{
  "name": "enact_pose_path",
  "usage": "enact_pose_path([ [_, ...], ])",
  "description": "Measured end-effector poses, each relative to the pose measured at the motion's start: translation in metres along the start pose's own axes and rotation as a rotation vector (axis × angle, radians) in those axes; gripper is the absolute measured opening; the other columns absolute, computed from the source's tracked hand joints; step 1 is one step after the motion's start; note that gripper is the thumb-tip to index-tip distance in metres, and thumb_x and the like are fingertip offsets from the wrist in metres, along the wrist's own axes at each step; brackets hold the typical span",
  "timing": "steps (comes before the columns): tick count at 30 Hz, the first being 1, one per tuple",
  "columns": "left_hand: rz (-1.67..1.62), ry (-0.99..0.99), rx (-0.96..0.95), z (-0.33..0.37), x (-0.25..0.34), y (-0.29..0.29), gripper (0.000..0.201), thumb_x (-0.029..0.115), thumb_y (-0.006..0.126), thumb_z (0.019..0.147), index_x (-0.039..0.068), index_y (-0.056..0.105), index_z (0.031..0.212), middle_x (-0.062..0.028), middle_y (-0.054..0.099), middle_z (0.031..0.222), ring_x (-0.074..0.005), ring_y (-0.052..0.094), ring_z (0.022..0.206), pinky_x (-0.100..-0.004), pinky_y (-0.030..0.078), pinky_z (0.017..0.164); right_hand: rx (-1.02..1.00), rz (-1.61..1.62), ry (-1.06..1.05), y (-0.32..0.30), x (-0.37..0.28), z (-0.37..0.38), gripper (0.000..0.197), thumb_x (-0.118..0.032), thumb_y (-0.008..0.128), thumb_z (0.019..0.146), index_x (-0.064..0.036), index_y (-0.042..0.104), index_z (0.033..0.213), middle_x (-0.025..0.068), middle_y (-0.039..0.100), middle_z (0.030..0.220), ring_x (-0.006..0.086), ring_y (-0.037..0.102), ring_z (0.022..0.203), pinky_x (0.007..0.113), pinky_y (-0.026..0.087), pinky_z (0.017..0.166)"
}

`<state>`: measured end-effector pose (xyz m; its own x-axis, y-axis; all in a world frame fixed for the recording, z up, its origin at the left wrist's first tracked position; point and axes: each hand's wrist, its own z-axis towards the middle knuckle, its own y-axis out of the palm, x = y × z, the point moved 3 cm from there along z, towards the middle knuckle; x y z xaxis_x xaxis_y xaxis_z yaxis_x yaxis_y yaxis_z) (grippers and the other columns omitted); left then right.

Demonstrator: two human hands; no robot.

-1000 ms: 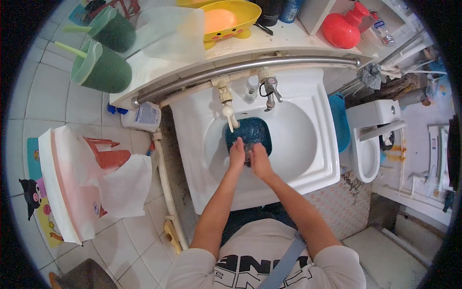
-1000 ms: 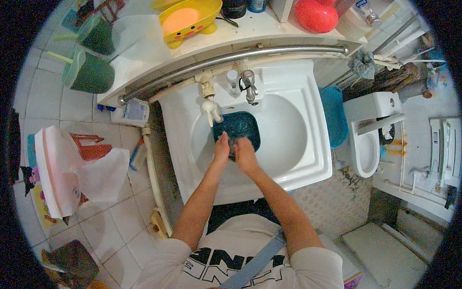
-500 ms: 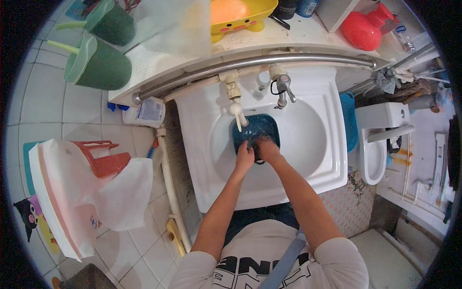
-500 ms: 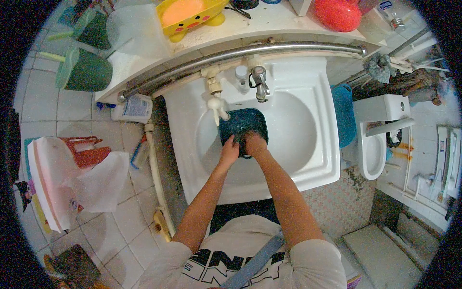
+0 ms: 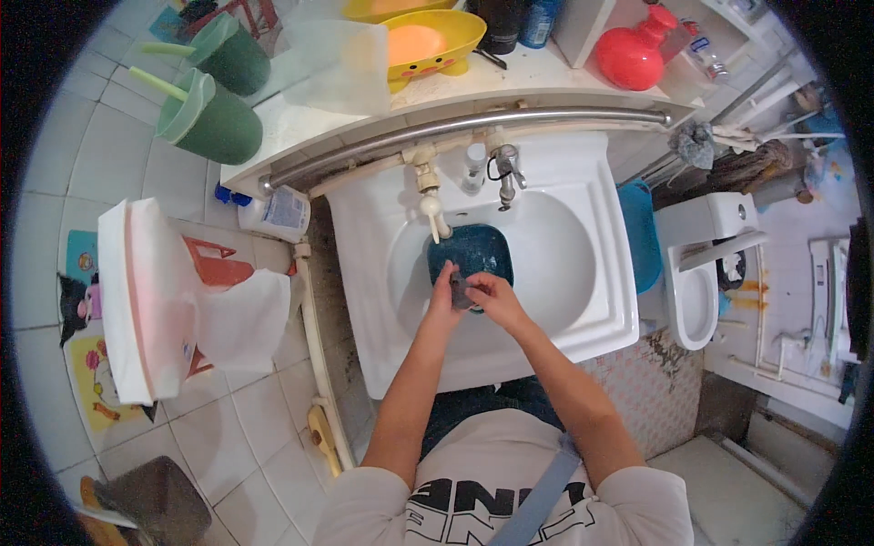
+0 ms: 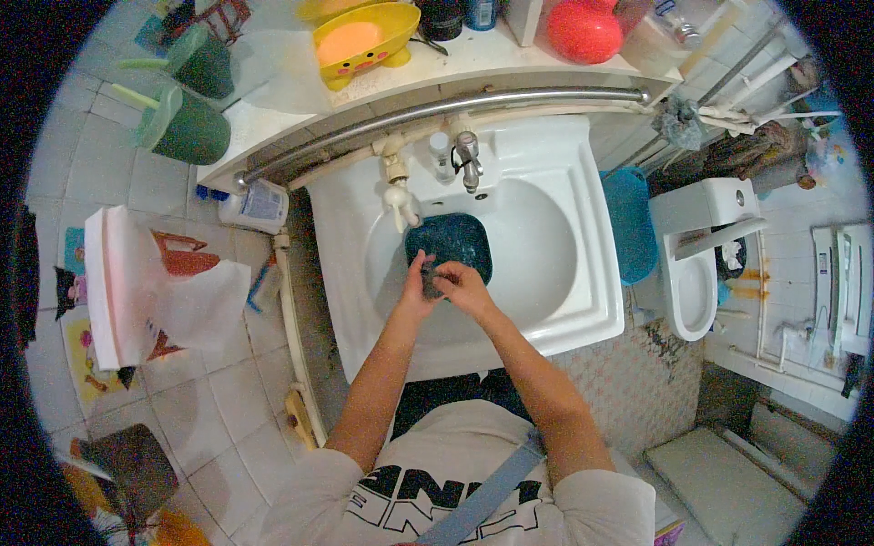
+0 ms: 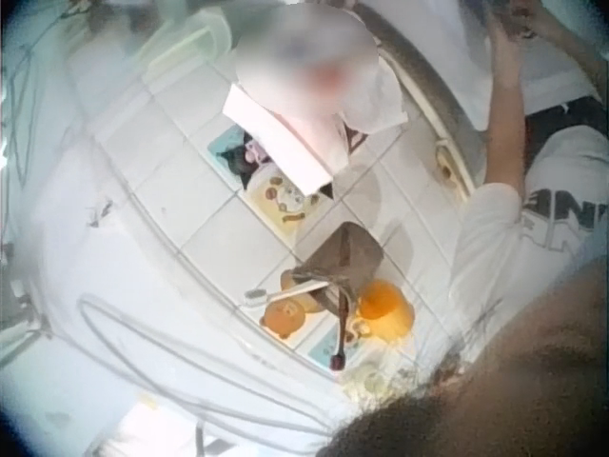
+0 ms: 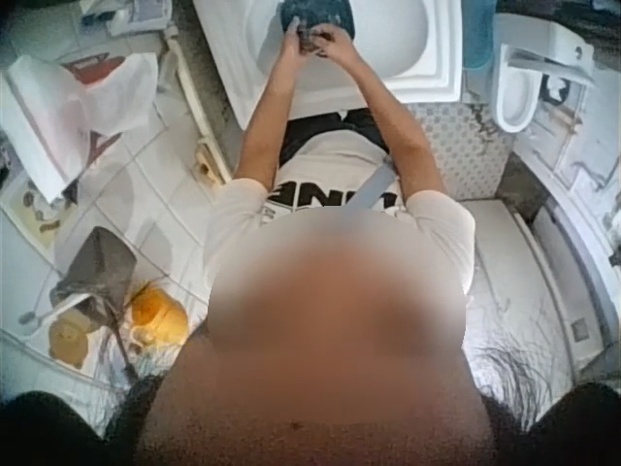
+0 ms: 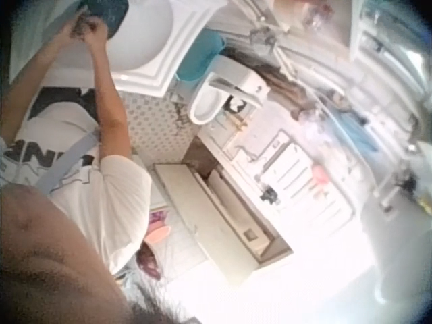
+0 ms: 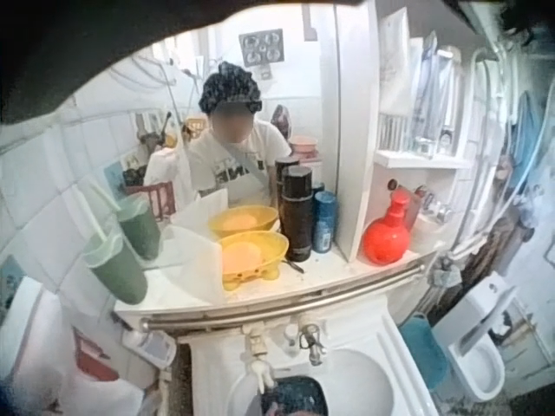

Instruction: The person washes a rag in a small tub filled with water and soap inside a sink, and then uses the rag to wipe the surfaces of the sink.

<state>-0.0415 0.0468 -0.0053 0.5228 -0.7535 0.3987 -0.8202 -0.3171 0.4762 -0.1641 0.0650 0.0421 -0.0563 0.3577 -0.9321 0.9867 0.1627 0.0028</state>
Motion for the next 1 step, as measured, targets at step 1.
enact_pose_path([
  [1, -0.037, -0.022, -0.072, -0.0030, 0.0026, 0.0007, 0.066, 0.059, 0.057, 0.080, 0.013, 0.040, 0.126, -0.0095, 0.054, 0.105, -0.0245, 0.057, 0.090, -0.0427, 0.047, 0.075, -0.038, 0.099, 0.054, 0.0053, -0.0085, -0.0039, 0.024, -0.017, 0.065, 0.081, -0.0093, 0.064, 0.103, 0.0079, 0.062, 0.098, 0.0241, 0.060, 0.080, 0.031, 0.049, 0.077],
])
